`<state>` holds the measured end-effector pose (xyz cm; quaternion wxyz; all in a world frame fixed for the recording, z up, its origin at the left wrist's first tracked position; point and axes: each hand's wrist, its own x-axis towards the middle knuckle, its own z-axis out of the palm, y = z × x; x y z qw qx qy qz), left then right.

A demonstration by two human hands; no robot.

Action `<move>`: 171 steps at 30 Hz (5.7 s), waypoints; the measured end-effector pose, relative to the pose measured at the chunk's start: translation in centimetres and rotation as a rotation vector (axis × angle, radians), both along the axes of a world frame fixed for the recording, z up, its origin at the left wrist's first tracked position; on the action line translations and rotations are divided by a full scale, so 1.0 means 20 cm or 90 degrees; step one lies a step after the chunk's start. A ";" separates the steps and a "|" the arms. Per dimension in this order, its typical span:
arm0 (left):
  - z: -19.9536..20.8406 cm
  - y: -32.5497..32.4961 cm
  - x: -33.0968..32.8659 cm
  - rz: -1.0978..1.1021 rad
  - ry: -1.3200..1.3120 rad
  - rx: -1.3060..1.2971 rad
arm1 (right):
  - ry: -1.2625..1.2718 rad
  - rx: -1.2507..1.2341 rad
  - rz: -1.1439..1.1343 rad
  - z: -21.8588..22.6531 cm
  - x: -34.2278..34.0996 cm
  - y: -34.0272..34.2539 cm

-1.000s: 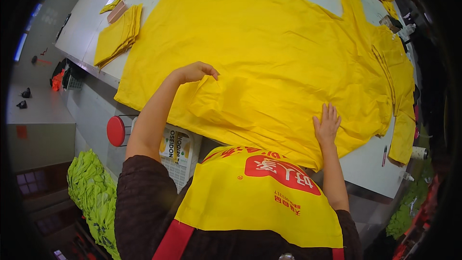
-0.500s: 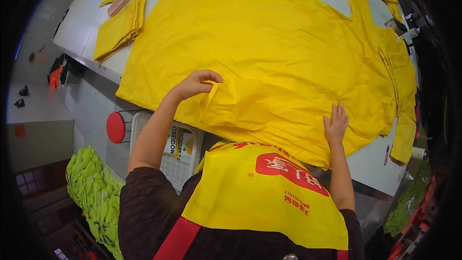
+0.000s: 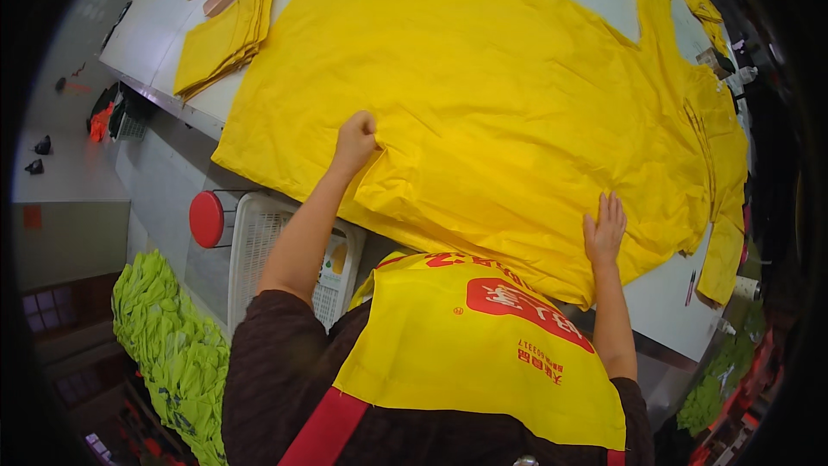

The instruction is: The person folds a yellow raincoat on a white table, smoothing and aligning the fabric, then folding it into a compact rectangle. The person uses scissors to trim a small piece of fabric from the coat and places the folded item on a stack of similar yellow garments.

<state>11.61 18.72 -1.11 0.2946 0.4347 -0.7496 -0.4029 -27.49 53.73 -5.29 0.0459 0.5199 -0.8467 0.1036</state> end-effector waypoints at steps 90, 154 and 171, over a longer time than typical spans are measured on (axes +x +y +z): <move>-0.17 0.25 -0.15 -0.080 -0.466 -0.312 | 0.101 0.041 -0.120 0.30 0.01 0.21; 0.15 -0.53 -1.11 0.191 0.070 -0.181 | 0.013 0.194 -0.114 0.43 -1.01 -0.28; -0.10 -0.70 -0.42 -0.047 -0.045 0.205 | 0.231 0.035 -0.019 0.23 -1.02 -0.10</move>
